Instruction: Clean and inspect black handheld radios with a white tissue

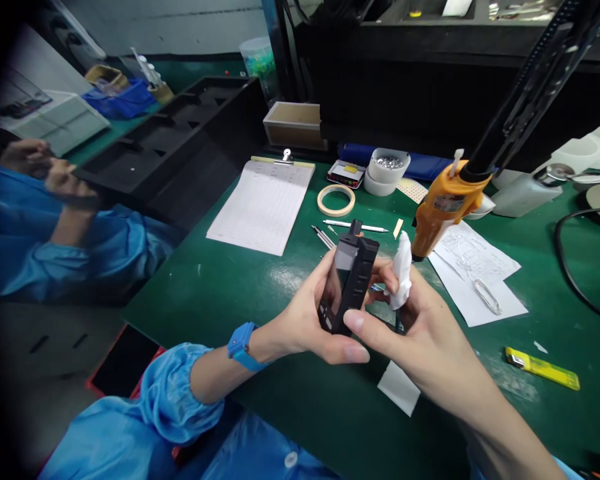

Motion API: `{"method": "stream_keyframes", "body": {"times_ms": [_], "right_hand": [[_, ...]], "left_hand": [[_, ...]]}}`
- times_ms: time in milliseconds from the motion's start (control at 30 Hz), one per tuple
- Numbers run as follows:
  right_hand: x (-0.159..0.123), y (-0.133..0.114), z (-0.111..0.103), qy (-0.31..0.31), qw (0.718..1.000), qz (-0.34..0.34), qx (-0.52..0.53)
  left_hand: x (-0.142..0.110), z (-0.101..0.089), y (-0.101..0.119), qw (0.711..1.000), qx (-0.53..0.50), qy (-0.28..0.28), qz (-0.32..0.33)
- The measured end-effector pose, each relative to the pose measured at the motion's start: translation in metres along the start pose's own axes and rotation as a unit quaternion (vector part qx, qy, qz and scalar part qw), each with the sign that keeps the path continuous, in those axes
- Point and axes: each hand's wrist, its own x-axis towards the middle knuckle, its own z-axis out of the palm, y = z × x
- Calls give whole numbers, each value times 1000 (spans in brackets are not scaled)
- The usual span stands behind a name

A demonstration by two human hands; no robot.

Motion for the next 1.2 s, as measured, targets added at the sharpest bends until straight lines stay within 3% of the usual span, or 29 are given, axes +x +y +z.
{"method": "stream_keyframes", "body": {"times_ms": [167,333,667,1200], "right_hand": [[0,5,4,-5,1000,-13,17],[-1,18,8,52,997,-52,-33],[-6,35,17,108,988,-108,-10],[1,11,18,3,994,-63,85]], "left_hand": [[1,1,0,999,-25,7,-39],[0,-2,-5,996,-67,3,-54],[0,-1,-3,989,-132,4,-63],[-4,-4,0,986,-138,22,-92]]}}
